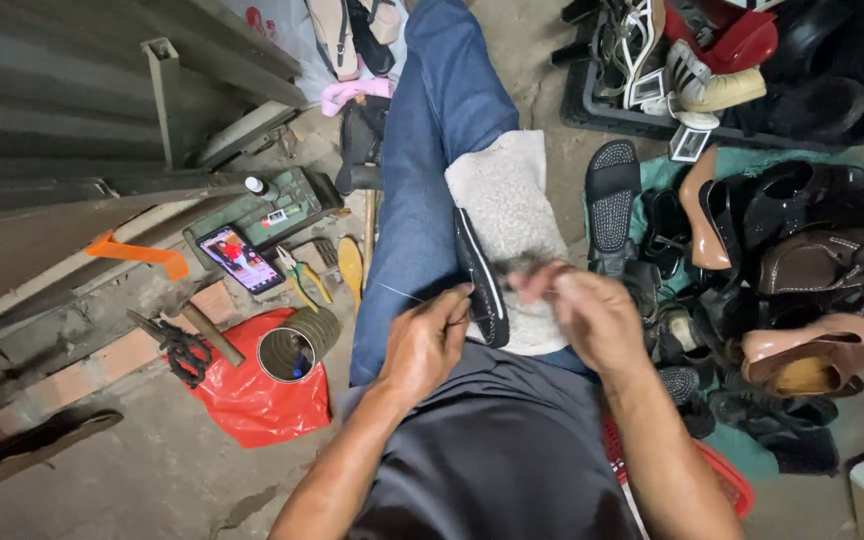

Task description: Manually stitching a shoe sole using a specialized cobbler's tool and thread.

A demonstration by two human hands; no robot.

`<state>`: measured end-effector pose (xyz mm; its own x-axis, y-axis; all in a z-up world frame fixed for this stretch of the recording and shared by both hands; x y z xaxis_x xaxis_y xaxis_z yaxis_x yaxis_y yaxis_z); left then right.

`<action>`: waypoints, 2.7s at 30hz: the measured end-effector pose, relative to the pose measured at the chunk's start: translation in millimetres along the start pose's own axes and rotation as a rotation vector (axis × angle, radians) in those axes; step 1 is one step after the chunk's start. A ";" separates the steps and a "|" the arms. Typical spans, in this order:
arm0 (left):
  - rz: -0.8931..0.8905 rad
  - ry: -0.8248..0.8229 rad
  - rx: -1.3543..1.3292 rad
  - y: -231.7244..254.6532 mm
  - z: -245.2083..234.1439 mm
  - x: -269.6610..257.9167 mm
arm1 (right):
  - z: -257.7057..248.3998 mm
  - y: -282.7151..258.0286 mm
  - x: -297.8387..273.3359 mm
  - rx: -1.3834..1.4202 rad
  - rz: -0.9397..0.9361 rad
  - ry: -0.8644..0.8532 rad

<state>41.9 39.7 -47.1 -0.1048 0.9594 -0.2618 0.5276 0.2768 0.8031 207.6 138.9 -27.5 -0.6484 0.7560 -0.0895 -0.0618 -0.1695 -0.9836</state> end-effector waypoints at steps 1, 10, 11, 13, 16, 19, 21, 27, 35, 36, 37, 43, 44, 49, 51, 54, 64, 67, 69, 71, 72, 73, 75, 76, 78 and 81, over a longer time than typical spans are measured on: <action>0.035 0.028 -0.023 4.8 -0.2 0.5 | -5.9 6.2 -5.0 0.380 0.025 0.100; 0.091 -0.002 -0.008 14.6 18.4 11.9 | 13.4 -9.3 -2.1 -0.847 0.064 -0.231; 0.091 -0.006 -0.010 16.6 16.7 13.7 | 14.5 -4.0 -2.6 -0.847 0.069 -0.229; 0.128 -0.028 -0.066 23.9 13.6 18.9 | 12.8 -9.0 -2.8 -0.947 -0.069 -0.103; 0.146 -0.050 -0.079 27.4 17.0 24.8 | 3.7 1.8 -8.8 -0.860 -0.180 -0.005; 0.119 -0.066 -0.049 21.6 23.1 26.7 | -1.8 -0.6 -8.3 -0.766 -0.161 0.034; 0.086 -0.089 -0.037 16.1 22.9 27.1 | -8.2 3.7 -9.6 -0.741 -0.093 0.069; 0.066 -0.060 0.065 27.3 -0.8 27.5 | -27.9 14.7 -10.6 -0.592 0.188 0.151; 0.079 -0.134 0.060 15.3 9.9 18.4 | -21.9 9.0 -4.3 -0.533 0.284 0.125; 0.119 -0.067 0.063 21.0 5.3 19.3 | -22.1 9.8 -4.3 -0.534 0.293 0.123; 0.159 -0.002 0.066 26.8 1.0 19.8 | -22.6 10.7 -4.9 -0.535 0.304 0.123; 0.204 0.005 0.073 28.0 2.4 25.6 | -19.1 5.8 -1.9 -0.523 0.318 0.123; 0.203 0.004 0.072 26.4 3.0 25.5 | -19.5 6.1 -2.3 -0.523 0.320 0.124; 0.206 -0.049 0.062 29.2 2.9 26.9 | -20.3 5.4 -1.5 -0.515 0.343 0.123; 0.203 -0.055 0.067 29.4 2.5 27.2 | -20.9 6.7 -2.1 -0.517 0.345 0.125; 0.195 -0.075 0.081 33.4 -0.8 27.9 | -21.7 7.0 -3.8 -0.527 0.343 0.127; 0.205 -0.334 0.146 32.3 -34.9 40.4 | 8.0 -18.9 -1.0 -0.806 0.200 0.048; 0.243 -0.308 0.290 35.8 -33.3 43.4 | 19.8 -7.9 -4.8 -0.949 0.166 0.066; 0.254 -0.308 0.297 30.1 -24.8 44.6 | 22.8 -12.0 -4.5 -0.996 0.131 0.046; 0.251 -0.302 0.311 24.0 -20.5 44.3 | 28.9 -14.9 -3.1 -1.032 0.087 0.015; 0.260 -0.291 0.293 22.9 -19.8 44.0 | 30.7 -17.8 -3.1 -1.077 0.059 0.027; 0.273 -0.281 0.272 21.4 -18.8 43.5 | 32.8 -20.8 -3.7 -1.124 0.032 0.041; 0.273 -0.250 0.256 22.5 -23.8 40.6 | 32.6 -19.5 -3.6 -1.114 0.019 0.028; 0.286 -0.227 0.230 25.0 -25.4 39.7 | 30.4 -19.1 -4.1 -1.117 0.017 0.026; 0.280 -0.216 0.189 28.3 -31.6 36.2 | 31.3 -16.1 -5.0 -1.110 0.024 0.024; 0.250 -0.195 0.090 29.1 -46.7 31.9 | 31.1 -17.7 -4.4 -1.082 0.041 0.034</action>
<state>14.5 80.8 -7.1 0.1965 0.9661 -0.1674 0.5900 0.0199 0.8071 188.0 118.9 -4.9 -0.6119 0.7827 -0.1134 0.6729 0.4399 -0.5947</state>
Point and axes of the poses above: each hand's wrist, its own x-axis towards the middle knuckle, its own z-axis out of the palm, y = z × x, the point moved 8 cm from there along x, towards the middle knuckle, and after that the axes turned 9 degrees about -y, right-handed, at the moved point
